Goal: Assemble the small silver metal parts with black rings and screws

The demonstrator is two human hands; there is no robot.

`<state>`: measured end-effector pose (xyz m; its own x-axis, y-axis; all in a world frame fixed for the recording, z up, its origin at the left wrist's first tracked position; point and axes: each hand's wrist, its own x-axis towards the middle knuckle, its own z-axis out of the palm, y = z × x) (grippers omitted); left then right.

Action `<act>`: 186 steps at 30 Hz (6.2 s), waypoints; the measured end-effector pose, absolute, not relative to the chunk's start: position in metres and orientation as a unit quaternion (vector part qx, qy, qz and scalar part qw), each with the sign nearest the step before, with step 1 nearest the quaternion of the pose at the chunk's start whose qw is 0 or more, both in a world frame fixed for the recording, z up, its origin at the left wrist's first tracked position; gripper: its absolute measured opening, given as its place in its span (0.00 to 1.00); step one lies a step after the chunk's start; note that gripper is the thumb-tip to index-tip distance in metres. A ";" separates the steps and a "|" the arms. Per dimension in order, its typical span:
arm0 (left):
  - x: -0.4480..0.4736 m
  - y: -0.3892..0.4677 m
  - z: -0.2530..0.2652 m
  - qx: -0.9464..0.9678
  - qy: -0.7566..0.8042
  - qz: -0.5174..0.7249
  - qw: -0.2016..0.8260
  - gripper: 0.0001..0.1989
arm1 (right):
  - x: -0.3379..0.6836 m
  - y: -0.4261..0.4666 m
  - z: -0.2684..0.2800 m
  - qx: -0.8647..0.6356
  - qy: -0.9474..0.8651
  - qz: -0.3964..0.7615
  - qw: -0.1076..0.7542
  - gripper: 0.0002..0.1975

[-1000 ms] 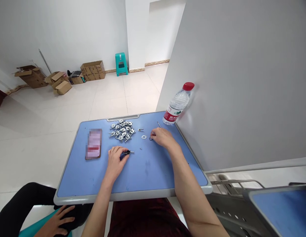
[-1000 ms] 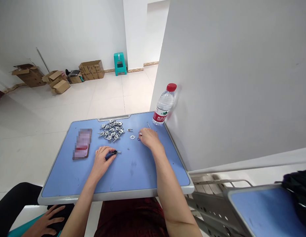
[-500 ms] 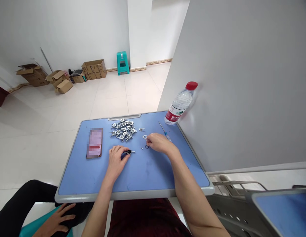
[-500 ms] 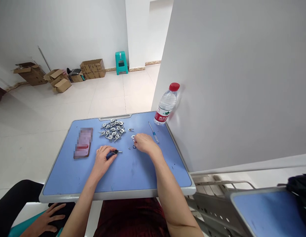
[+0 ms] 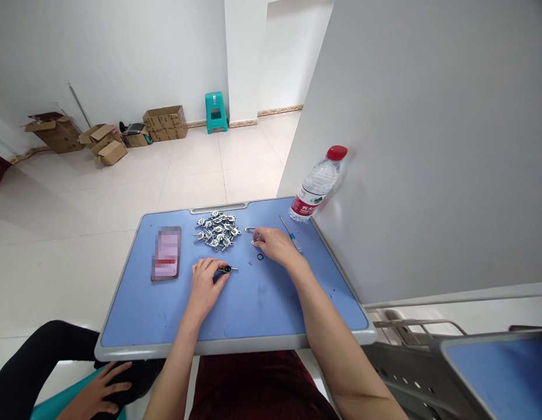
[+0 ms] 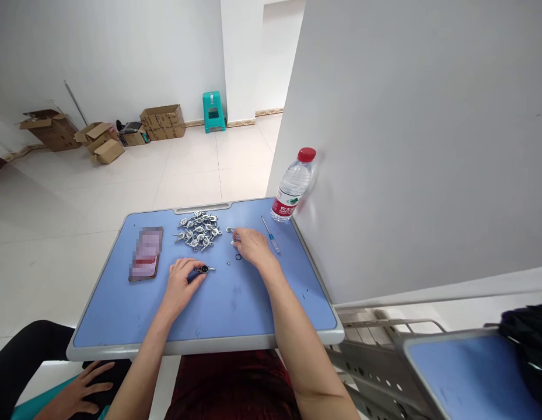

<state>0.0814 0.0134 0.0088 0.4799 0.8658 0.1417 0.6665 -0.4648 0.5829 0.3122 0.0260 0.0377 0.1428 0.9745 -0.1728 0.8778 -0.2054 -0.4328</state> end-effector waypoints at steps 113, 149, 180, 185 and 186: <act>0.089 0.011 0.017 0.789 0.521 0.211 0.246 0.05 | 0.258 0.012 0.038 -0.469 -0.697 0.330 0.431 0.12; 0.091 0.014 0.010 0.777 0.530 0.229 0.251 0.02 | 0.254 0.011 0.028 -0.428 -0.755 0.195 0.457 0.19; 0.091 0.014 0.012 0.773 0.531 0.227 0.263 0.02 | 0.253 0.007 0.033 -0.421 -0.758 0.224 0.445 0.15; 0.090 0.014 0.011 0.775 0.529 0.231 0.258 0.02 | 0.251 0.011 0.026 -0.447 -0.751 0.150 0.462 0.13; 0.090 0.014 0.011 0.775 0.528 0.232 0.259 0.02 | 0.252 0.012 0.025 -0.446 -0.750 0.149 0.466 0.13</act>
